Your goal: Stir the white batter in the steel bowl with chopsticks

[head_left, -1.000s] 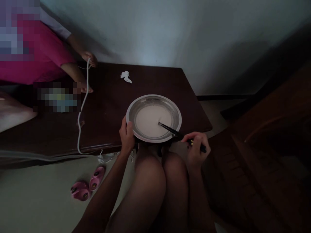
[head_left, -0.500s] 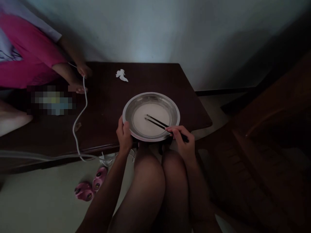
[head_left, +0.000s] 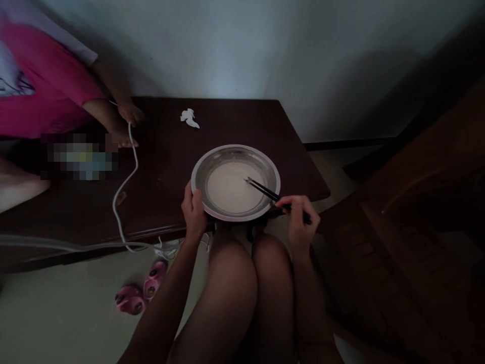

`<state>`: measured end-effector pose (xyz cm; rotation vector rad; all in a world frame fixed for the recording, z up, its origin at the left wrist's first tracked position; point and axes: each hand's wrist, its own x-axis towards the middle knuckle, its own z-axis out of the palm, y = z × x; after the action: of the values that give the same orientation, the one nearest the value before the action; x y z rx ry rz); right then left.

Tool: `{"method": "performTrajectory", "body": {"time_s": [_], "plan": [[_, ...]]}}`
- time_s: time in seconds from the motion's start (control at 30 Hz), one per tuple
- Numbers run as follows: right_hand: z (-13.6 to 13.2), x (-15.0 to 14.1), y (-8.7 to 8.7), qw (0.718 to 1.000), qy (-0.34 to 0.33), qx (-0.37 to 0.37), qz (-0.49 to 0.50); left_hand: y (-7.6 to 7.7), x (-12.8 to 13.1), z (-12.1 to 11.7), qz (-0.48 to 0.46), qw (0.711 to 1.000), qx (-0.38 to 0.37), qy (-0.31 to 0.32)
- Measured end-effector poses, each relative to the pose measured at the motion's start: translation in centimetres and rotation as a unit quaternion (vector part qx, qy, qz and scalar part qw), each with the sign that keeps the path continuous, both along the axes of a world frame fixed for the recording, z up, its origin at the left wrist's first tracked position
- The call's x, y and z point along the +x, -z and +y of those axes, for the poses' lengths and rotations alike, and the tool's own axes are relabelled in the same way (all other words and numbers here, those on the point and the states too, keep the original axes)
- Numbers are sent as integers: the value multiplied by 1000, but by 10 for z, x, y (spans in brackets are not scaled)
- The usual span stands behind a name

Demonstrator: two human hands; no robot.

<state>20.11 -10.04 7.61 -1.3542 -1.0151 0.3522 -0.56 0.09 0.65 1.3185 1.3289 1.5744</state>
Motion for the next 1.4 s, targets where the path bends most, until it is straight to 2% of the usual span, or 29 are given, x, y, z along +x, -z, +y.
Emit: {"method": "performTrajectory", "body": {"time_s": [0.07, 0.1, 0.17, 0.23, 0.27, 0.33, 0.4, 0.47, 0.53, 0.6, 0.67, 0.73, 0.8, 0.87, 0.93, 1.0, 1.07, 1.13, 1.2, 1.23, 1.3, 1.4], "plan": [[-2, 0, 1, 996, 57, 57, 34, 0, 0, 0, 8, 1000, -2, 7], [-3, -1, 1, 994, 54, 76, 49, 0, 0, 0, 13, 1000, -2, 8], [-4, -4, 1, 997, -14, 59, 55, 0, 0, 0, 17, 1000, -1, 4], [-3, -5, 0, 995, -88, -1, 37, 0, -1, 0, 17, 1000, 1, -4], [-2, -5, -1, 995, -97, -23, 27, 0, -1, 0, 15, 1000, 2, -7], [-1, -4, -2, 998, -47, -21, 23, 0, 0, 0, 9, 1000, 1, -5], [-1, -1, -3, 997, 47, 32, 44, 0, 0, 0, 2, 1000, 1, 1], [-3, -1, -3, 990, 85, 83, 75, -1, 0, -1, -3, 1000, 1, 3], [-4, -4, -4, 992, 49, 85, 85, -1, 0, -1, -3, 1000, 1, 1], [-3, -7, -4, 997, -28, 29, 71, -1, 0, -1, -1, 1000, 0, -2], [-1, -8, -5, 996, -73, -19, 51, 0, 0, -1, 3, 1000, -3, -5], [1, -6, -6, 999, -33, -17, 38, 0, 0, 0, 7, 1000, -5, -4], [1, -3, -6, 997, 51, 38, 48, 1, 0, 0, 10, 1000, -5, 1], [0, -2, -6, 991, 82, 86, 69, 0, 0, 0, 10, 1000, -4, 4], [-1, -3, -5, 995, 32, 67, 69, 0, 1, 0, 9, 1000, -2, 0], [0, -6, -5, 998, -45, -2, 50, 0, 1, -1, 7, 1000, -2, -4], [2, -6, -5, 996, -74, -43, 33, 0, 1, 0, 4, 1000, -4, -6], [3, -4, -5, 999, -17, -23, 39, 0, 1, 0, -1, 1000, -4, -2], [1, -2, -6, 996, 54, 35, 65, 0, 1, 0, -4, 1000, -4, 3], [0, -2, -6, 993, 65, 61, 77, 0, 1, -1, -5, 1000, -3, 4], [-1, -3, -7, 995, 28, 65, 76, -1, 1, -1, -4, 1000, 0, 3], [0, -6, -8, 996, -79, -23, 22, -1, 1, -1, 1, 1000, 2, -1]]}}
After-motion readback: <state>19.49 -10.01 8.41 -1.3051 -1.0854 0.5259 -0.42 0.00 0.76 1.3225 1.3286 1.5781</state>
